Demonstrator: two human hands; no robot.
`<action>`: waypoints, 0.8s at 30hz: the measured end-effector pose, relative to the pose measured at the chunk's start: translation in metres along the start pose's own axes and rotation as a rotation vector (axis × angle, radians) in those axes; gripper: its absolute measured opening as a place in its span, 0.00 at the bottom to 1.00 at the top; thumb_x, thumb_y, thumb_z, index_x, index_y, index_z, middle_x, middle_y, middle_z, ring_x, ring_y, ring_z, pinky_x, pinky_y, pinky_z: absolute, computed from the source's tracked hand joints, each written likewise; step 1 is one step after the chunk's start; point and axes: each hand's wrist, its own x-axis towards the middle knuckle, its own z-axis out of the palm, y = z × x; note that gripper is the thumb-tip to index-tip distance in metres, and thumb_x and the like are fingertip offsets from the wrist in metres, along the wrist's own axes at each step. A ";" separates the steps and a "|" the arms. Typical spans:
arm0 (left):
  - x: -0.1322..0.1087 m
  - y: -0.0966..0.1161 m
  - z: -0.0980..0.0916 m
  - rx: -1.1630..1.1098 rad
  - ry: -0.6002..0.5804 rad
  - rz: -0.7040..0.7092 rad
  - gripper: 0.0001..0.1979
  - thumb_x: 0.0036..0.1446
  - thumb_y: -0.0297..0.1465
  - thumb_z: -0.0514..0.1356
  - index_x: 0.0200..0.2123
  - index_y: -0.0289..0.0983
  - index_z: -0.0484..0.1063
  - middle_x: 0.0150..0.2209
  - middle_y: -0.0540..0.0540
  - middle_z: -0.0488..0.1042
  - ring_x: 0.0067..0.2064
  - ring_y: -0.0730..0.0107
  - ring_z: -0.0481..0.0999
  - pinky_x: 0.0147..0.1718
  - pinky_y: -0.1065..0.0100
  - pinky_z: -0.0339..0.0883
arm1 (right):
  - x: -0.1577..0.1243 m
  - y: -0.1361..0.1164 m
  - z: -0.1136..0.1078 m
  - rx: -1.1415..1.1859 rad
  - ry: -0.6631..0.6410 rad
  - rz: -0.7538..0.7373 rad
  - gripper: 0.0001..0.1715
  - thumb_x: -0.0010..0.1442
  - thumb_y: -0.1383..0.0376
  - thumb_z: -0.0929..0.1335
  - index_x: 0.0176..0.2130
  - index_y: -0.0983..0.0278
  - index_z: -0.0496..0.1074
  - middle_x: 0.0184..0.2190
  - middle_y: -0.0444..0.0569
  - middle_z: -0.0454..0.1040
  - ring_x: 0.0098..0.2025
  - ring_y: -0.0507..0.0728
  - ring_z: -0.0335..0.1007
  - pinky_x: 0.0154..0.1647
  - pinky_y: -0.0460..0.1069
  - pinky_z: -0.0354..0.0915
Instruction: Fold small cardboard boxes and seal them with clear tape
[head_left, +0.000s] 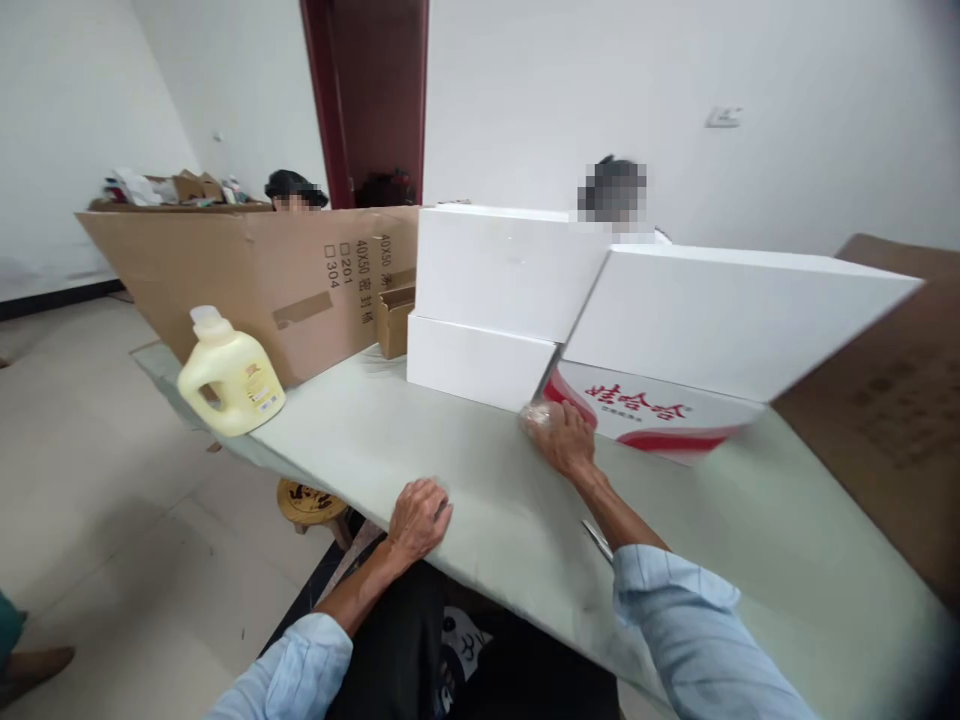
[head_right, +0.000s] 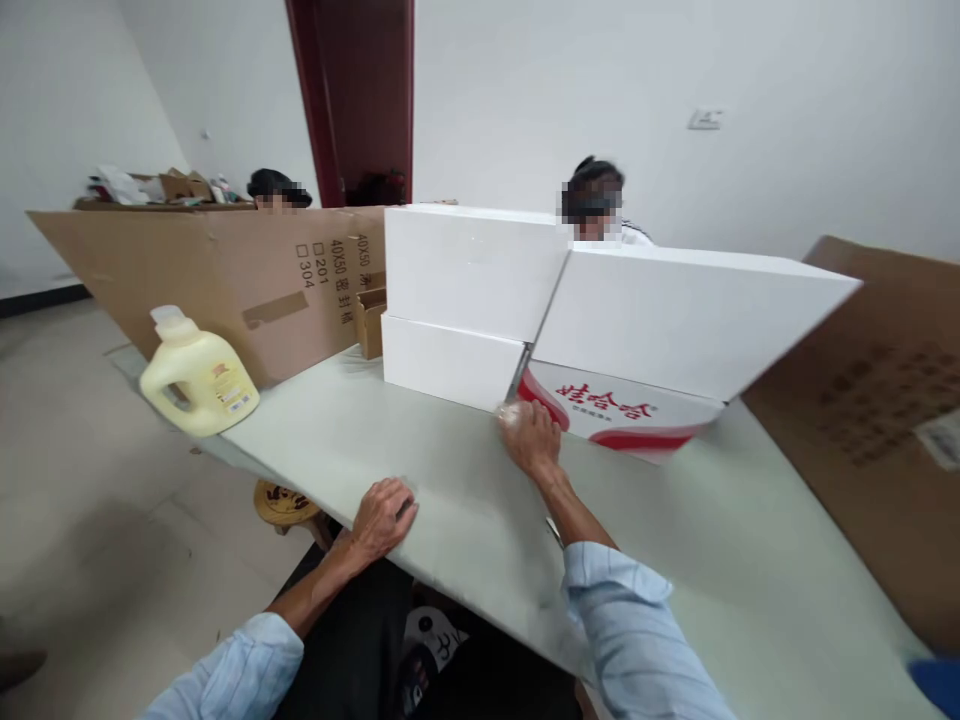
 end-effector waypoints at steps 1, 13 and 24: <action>0.000 0.000 0.001 0.002 -0.005 -0.003 0.04 0.67 0.29 0.63 0.37 0.41 0.74 0.37 0.46 0.78 0.43 0.59 0.75 0.46 0.59 0.66 | 0.009 -0.004 0.009 0.006 0.000 0.014 0.36 0.73 0.50 0.61 0.69 0.71 0.62 0.71 0.72 0.63 0.71 0.74 0.59 0.67 0.68 0.61; 0.006 0.000 0.003 -0.139 -0.076 -0.070 0.05 0.66 0.34 0.65 0.37 0.39 0.76 0.40 0.41 0.78 0.46 0.55 0.75 0.49 0.55 0.67 | 0.022 0.014 0.039 0.096 0.015 -0.016 0.47 0.71 0.47 0.58 0.72 0.80 0.57 0.73 0.79 0.58 0.74 0.80 0.55 0.70 0.73 0.59; 0.020 -0.009 -0.008 -0.333 -0.128 -0.164 0.04 0.63 0.32 0.66 0.37 0.39 0.80 0.36 0.46 0.82 0.42 0.63 0.80 0.48 0.63 0.71 | -0.133 0.041 -0.024 0.072 0.213 -0.277 0.32 0.67 0.46 0.61 0.59 0.59 0.74 0.57 0.65 0.76 0.57 0.77 0.74 0.52 0.71 0.74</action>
